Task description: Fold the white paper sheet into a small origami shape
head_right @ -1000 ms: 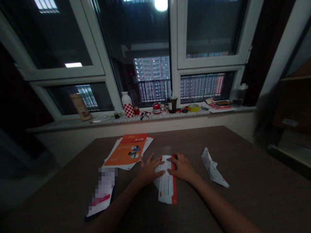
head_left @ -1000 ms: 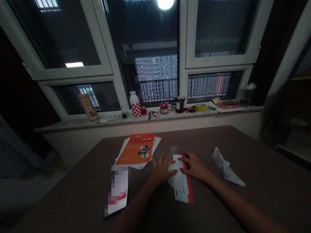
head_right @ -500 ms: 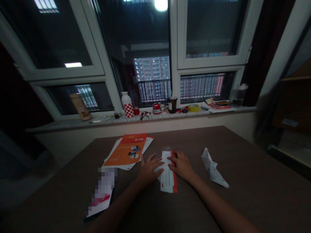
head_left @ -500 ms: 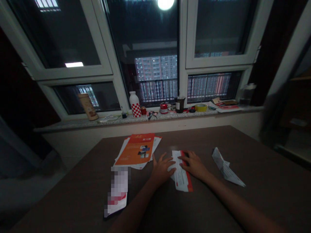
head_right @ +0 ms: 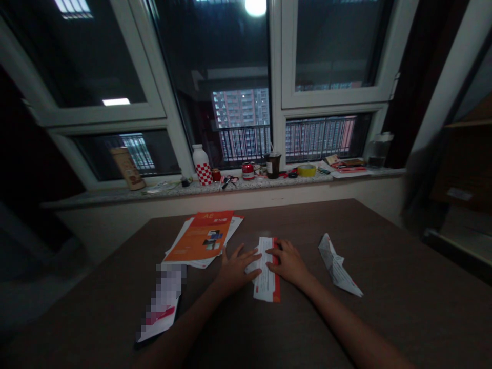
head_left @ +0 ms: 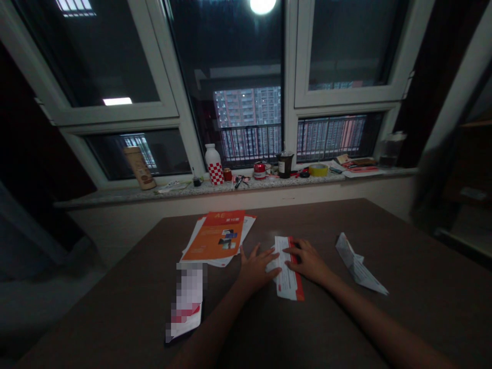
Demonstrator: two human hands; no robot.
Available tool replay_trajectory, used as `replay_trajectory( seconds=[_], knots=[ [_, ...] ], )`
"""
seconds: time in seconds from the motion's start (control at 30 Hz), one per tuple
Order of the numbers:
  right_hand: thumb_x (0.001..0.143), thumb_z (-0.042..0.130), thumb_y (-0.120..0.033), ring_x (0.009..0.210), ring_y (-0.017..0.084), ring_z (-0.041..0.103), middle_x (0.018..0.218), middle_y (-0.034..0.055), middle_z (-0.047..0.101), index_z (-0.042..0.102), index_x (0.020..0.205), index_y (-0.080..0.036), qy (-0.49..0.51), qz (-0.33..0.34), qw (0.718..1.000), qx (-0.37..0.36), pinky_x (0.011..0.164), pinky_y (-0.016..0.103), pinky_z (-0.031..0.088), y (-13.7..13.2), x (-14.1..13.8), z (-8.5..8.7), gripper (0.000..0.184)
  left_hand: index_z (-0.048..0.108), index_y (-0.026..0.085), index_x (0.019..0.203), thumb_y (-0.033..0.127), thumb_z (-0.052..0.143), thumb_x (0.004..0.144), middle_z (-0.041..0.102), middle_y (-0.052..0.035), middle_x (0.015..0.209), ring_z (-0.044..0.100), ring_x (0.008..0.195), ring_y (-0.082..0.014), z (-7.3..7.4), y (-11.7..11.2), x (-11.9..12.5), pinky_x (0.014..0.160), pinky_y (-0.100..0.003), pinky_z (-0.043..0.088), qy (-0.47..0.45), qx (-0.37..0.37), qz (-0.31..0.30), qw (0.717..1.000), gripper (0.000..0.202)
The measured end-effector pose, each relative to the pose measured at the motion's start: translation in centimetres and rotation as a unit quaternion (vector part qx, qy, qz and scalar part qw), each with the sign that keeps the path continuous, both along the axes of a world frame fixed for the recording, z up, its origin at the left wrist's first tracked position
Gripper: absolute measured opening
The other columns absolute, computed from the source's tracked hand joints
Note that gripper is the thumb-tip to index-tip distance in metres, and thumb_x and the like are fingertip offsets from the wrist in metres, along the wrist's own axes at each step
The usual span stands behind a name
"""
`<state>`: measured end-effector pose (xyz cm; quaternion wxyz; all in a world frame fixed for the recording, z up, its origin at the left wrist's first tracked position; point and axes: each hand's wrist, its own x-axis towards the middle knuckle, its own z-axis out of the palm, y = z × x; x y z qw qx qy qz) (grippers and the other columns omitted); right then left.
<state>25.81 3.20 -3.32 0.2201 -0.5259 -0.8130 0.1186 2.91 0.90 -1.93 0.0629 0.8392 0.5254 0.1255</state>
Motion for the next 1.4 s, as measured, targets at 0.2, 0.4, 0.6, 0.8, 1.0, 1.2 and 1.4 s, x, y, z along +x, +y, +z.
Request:
replay_trajectory(
  seconds=[0.2,0.4,0.6,0.8,1.0,1.2,1.4],
  knots=[
    [0.078,0.067,-0.049,0.130,0.030,0.038,0.140,0.0101,0.045,0.064,0.124,-0.028,0.004,0.019,1.000,0.007,0.108,0.043,0.033,-0.3,0.1,0.1,0.051,0.045,0.050,0.135,0.063,0.044,0.090,0.044,0.0091,0.148,0.023,0.143,-0.0354,-0.1,0.4,0.2,0.104,-0.076,-0.010,0.006,0.017,0.013,1.000,0.047],
    [0.076,0.069,-0.051,0.131,0.029,0.037,0.141,0.0101,0.043,0.063,0.124,-0.028,0.007,0.030,0.999,0.011,0.109,0.044,0.032,-0.5,0.2,0.0,0.054,0.046,0.048,0.136,0.064,0.041,0.091,0.045,0.0093,0.147,0.020,0.144,-0.0356,-0.4,1.1,0.4,0.104,-0.077,-0.009,0.011,0.039,0.033,0.999,0.048],
    [0.073,0.071,-0.052,0.134,0.030,0.034,0.145,0.0092,0.040,0.060,0.127,-0.029,0.011,0.049,0.999,-0.010,0.111,0.045,0.029,-0.6,0.3,0.2,0.060,0.048,0.047,0.134,0.062,0.041,0.092,0.047,0.0082,0.146,0.019,0.144,-0.0353,-0.5,1.4,0.5,0.105,-0.076,-0.011,0.009,0.060,0.057,0.997,0.046],
    [0.068,0.075,-0.054,0.138,0.033,0.028,0.150,0.0092,0.034,0.057,0.131,-0.030,0.006,0.062,0.997,-0.035,0.112,0.048,0.026,-0.9,0.5,0.3,0.069,0.051,0.046,0.132,0.060,0.042,0.092,0.049,0.0070,0.144,0.021,0.144,-0.0343,-0.7,1.4,0.7,0.107,-0.072,-0.013,-0.006,0.068,0.069,0.995,0.044],
    [0.064,0.076,-0.059,0.141,0.034,0.022,0.155,0.0086,0.027,0.053,0.135,-0.032,-0.006,0.089,0.995,-0.051,0.114,0.051,0.021,-1.5,0.9,0.8,0.080,0.049,0.046,0.133,0.060,0.041,0.092,0.048,0.0075,0.145,0.022,0.143,-0.0356,-0.9,1.4,0.6,0.105,-0.075,-0.012,-0.009,0.067,0.068,0.995,0.044],
    [0.064,0.075,-0.062,0.142,0.034,0.022,0.154,0.0093,0.030,0.052,0.136,-0.032,-0.007,0.102,0.994,-0.047,0.115,0.053,0.016,-1.7,1.2,1.0,0.081,0.049,0.042,0.135,0.055,0.041,0.094,0.047,0.0046,0.146,0.026,0.142,-0.0346,-1.3,1.6,0.7,0.108,-0.074,-0.005,-0.001,0.074,0.091,0.993,0.044],
    [0.072,0.067,-0.066,0.141,0.033,0.024,0.152,0.0079,0.034,0.056,0.132,-0.034,0.001,0.101,0.994,-0.052,0.114,0.053,0.020,-1.6,1.3,0.8,0.069,0.049,0.038,0.136,0.057,0.044,0.091,0.039,0.0007,0.152,0.024,0.142,-0.0347,-1.3,1.5,0.7,0.111,-0.070,-0.003,0.011,0.089,0.102,0.991,0.049]
  ],
)
